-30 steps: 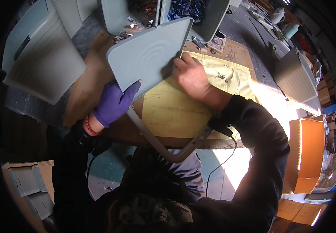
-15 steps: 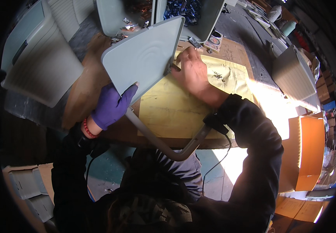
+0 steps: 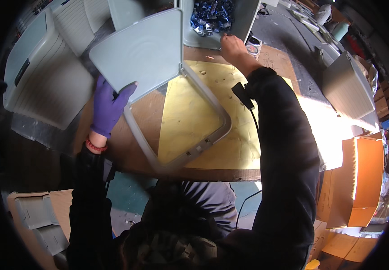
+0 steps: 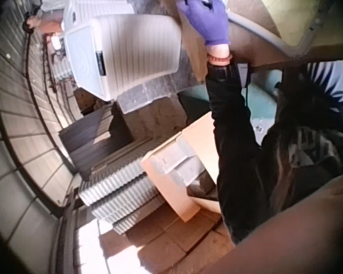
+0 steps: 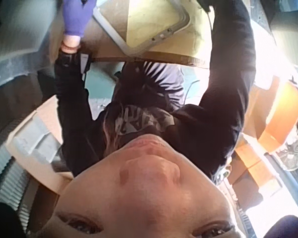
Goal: The person repeatedly opens and closes a gray plastic container, inserting small metal fasteners into the lid hinge area. They handle multiple fasteners one at a time, placing them into the container and occasionally moving the container on the table.
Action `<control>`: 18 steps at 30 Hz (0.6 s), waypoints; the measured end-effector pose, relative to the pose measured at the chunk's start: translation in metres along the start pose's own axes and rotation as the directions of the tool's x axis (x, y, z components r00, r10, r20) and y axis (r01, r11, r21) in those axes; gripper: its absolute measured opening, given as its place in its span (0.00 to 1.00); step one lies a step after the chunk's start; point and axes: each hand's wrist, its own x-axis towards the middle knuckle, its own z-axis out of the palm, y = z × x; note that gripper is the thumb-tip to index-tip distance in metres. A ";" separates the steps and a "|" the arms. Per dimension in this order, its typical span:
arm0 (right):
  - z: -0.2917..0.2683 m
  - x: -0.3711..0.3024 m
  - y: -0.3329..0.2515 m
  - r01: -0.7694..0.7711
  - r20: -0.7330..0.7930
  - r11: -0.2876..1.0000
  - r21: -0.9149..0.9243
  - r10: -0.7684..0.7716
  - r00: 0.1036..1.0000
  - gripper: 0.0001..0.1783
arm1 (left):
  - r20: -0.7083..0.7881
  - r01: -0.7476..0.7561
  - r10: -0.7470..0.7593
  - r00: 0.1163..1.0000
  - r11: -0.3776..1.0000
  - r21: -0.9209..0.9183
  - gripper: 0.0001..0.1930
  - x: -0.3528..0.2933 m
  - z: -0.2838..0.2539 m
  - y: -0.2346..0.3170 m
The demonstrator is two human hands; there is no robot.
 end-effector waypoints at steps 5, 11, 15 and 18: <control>-0.065 -0.039 -0.019 -0.062 0.095 0.973 0.222 0.041 0.995 0.15 | 0.003 -0.020 0.020 1.000 0.997 -0.080 0.34 -0.006 0.008 -0.001; -0.127 -0.211 -0.076 -0.153 0.170 0.085 0.985 -0.273 0.947 0.20 | -0.121 -0.152 0.166 0.979 0.981 0.120 0.29 -0.003 0.008 -0.011; -0.118 -0.245 -0.106 0.006 0.082 0.353 0.936 -0.235 0.969 0.20 | -0.209 -0.331 0.360 0.909 0.930 0.163 0.25 -0.005 -0.005 0.029; -0.116 -0.247 -0.127 -0.048 0.117 0.369 0.928 -0.168 0.979 0.21 | -0.009 -0.238 0.239 0.971 0.961 -0.139 0.26 -0.035 -0.006 0.091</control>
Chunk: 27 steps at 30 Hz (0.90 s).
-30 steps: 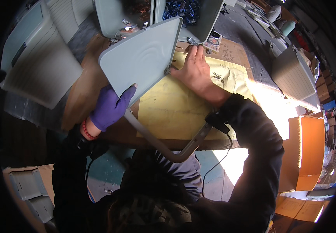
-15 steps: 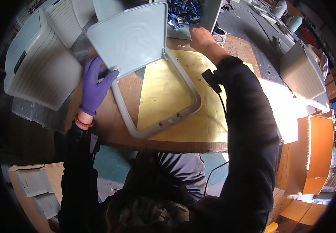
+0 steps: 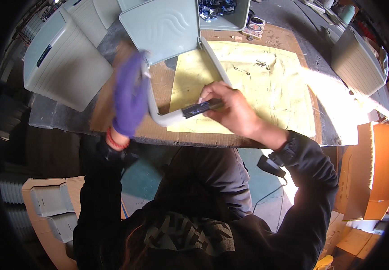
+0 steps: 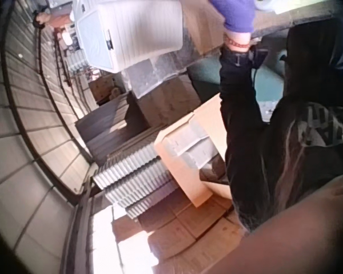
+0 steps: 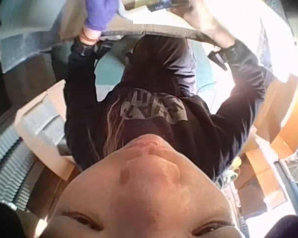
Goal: The person repeatedly opens and closes a gray plastic container, inserting small metal fasteners into the lid hinge area. They handle multiple fasteners one at a time, placing them into the container and occasionally moving the container on the table.
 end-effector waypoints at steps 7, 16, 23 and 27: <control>0.033 0.000 -0.008 0.172 -0.099 0.979 -0.107 -0.182 0.978 0.22 | 0.346 0.005 -0.034 0.938 0.996 0.084 0.55 -0.043 0.022 0.064; 0.034 0.007 -0.005 0.279 -0.080 0.870 -0.406 -0.338 0.938 0.30 | 0.353 -0.071 -0.025 0.935 0.964 0.256 0.49 -0.064 0.031 0.036; 0.010 0.006 -0.008 0.604 0.313 0.525 -0.600 -0.540 0.781 0.31 | 0.399 -0.204 0.091 0.912 0.947 0.250 0.11 -0.048 0.003 0.027; 0.012 0.010 -0.047 0.691 0.197 0.663 -0.287 -0.665 0.720 0.42 | 0.406 -0.389 0.255 0.878 0.874 0.292 0.16 -0.031 -0.044 0.038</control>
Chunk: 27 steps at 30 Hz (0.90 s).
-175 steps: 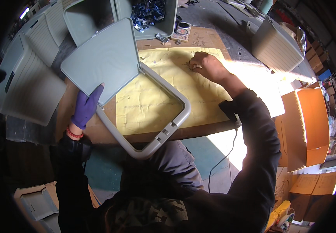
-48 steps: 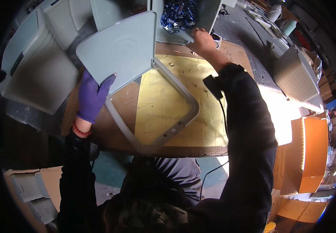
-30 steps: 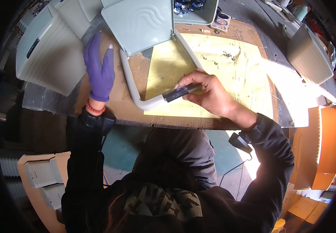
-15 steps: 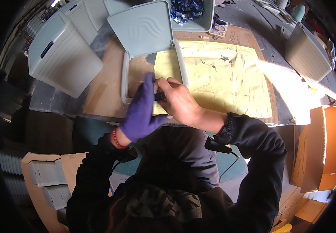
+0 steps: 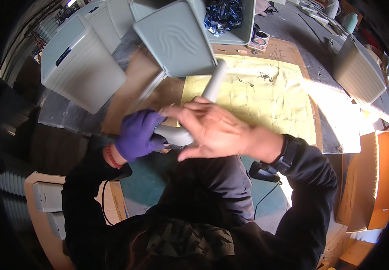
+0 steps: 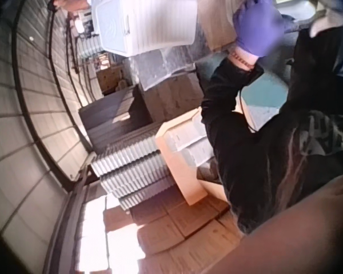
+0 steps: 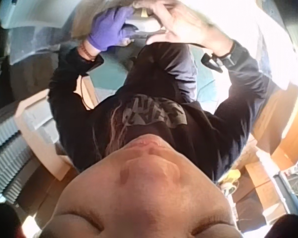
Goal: The person repeatedly opens and closes a gray plastic container, inserting small metal fasteners into the lid hinge area. They handle multiple fasteners one at a time, placing them into the container and occasionally moving the container on the table.
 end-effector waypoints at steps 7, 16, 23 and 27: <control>0.024 0.026 -0.020 -0.123 -0.366 0.776 0.619 0.423 0.829 0.47 | -0.131 -0.039 0.057 0.990 0.989 0.140 0.15 0.040 -0.041 -0.006; 0.007 -0.032 -0.007 -0.277 -0.040 0.929 0.244 0.295 0.955 0.64 | 0.348 0.106 0.003 0.937 0.950 -0.295 0.29 0.023 -0.021 0.010; 0.011 -0.062 0.030 -0.553 -0.050 0.597 0.581 0.705 0.708 0.61 | -0.159 0.242 -0.190 0.969 0.866 0.438 0.45 0.142 -0.041 -0.055; 0.016 -0.077 0.038 -0.347 -0.034 0.262 0.901 0.838 0.544 0.48 | 0.215 0.412 -0.375 0.902 0.896 -0.164 0.41 0.066 -0.019 -0.002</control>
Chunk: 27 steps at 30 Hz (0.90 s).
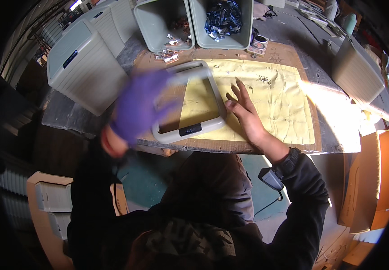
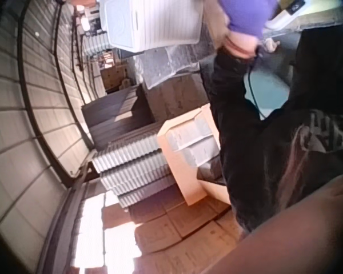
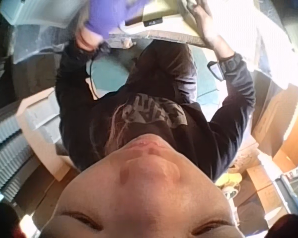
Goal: The person repeatedly opens and closes a gray plastic container, inserting small metal fasteners into the lid hinge area. They handle multiple fasteners one at a time, placing them into the container and occasionally moving the container on the table.
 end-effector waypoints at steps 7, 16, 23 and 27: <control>-0.011 0.003 0.017 -0.064 0.023 0.997 0.050 0.063 0.998 0.44 | -0.044 0.007 0.002 0.999 0.976 0.217 0.46 -0.094 0.074 -0.014; 0.047 -0.033 -0.030 0.308 0.313 0.948 -0.083 -0.269 0.911 0.48 | -0.394 -0.059 0.283 0.874 0.868 0.493 0.40 -0.141 0.018 -0.046; 0.118 0.050 -0.033 0.218 0.402 0.933 -0.287 -0.089 0.911 0.41 | -0.582 0.315 0.067 0.810 0.788 0.529 0.36 -0.078 -0.181 -0.129; 0.170 0.137 0.006 0.133 0.429 0.873 -0.470 0.094 0.898 0.43 | -0.569 0.437 -0.206 0.796 0.847 0.304 0.34 -0.046 -0.216 -0.173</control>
